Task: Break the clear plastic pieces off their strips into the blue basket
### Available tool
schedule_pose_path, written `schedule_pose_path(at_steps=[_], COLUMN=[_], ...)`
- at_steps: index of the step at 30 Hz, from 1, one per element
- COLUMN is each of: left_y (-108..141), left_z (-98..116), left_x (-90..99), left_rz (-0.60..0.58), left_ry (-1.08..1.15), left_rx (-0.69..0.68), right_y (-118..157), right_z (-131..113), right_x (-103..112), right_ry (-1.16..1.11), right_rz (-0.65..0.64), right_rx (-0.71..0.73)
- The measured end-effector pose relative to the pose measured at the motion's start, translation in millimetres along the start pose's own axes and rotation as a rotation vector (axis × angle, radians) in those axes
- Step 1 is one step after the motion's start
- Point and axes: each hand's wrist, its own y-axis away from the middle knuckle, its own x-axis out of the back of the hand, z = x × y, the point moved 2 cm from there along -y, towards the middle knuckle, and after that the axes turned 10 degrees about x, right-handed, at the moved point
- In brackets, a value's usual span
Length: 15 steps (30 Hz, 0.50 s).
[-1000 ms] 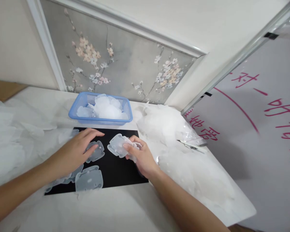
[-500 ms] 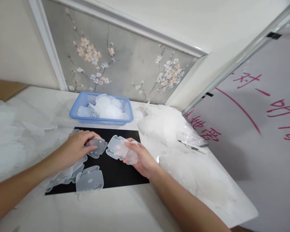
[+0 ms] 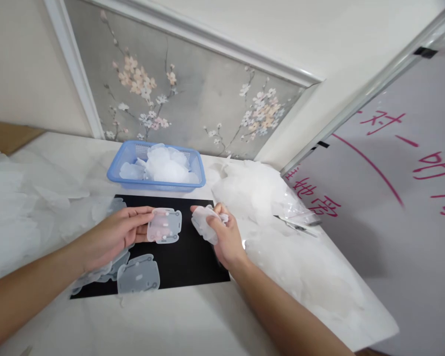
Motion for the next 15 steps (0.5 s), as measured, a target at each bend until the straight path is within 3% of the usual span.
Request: schedule_pose_path(at_steps=[5,7,9,12,13,15], left_y=[3,5,6,8,8,10], left_z=[-3,-4,-3,-1,0,2], left_x=[-0.2,-1.8,-4.5,-8.4,-8.9,-7.9], left_rz=[0.014,0.004,0.004,-0.002,-0.010,-0.033], left_ry=[0.006,0.008,0.007,-0.009,-0.032,-0.176], left_rx=[0.020,0.024,0.014,-0.008,-0.017,-0.040], right_y=[3,5,8,13,13,13], right_z=[-3,-5,-4,0,0,-2], right_x=[3,3,-1,-6,-8,-8], right_ry=[0.229,0.458,0.699,0.885,0.874,0.766], right_rz=[-0.025,-0.168,-0.409,-0.658,-0.659,-0.544], right_rx=[0.183,0.348,0.507,0.600,0.597,0.510])
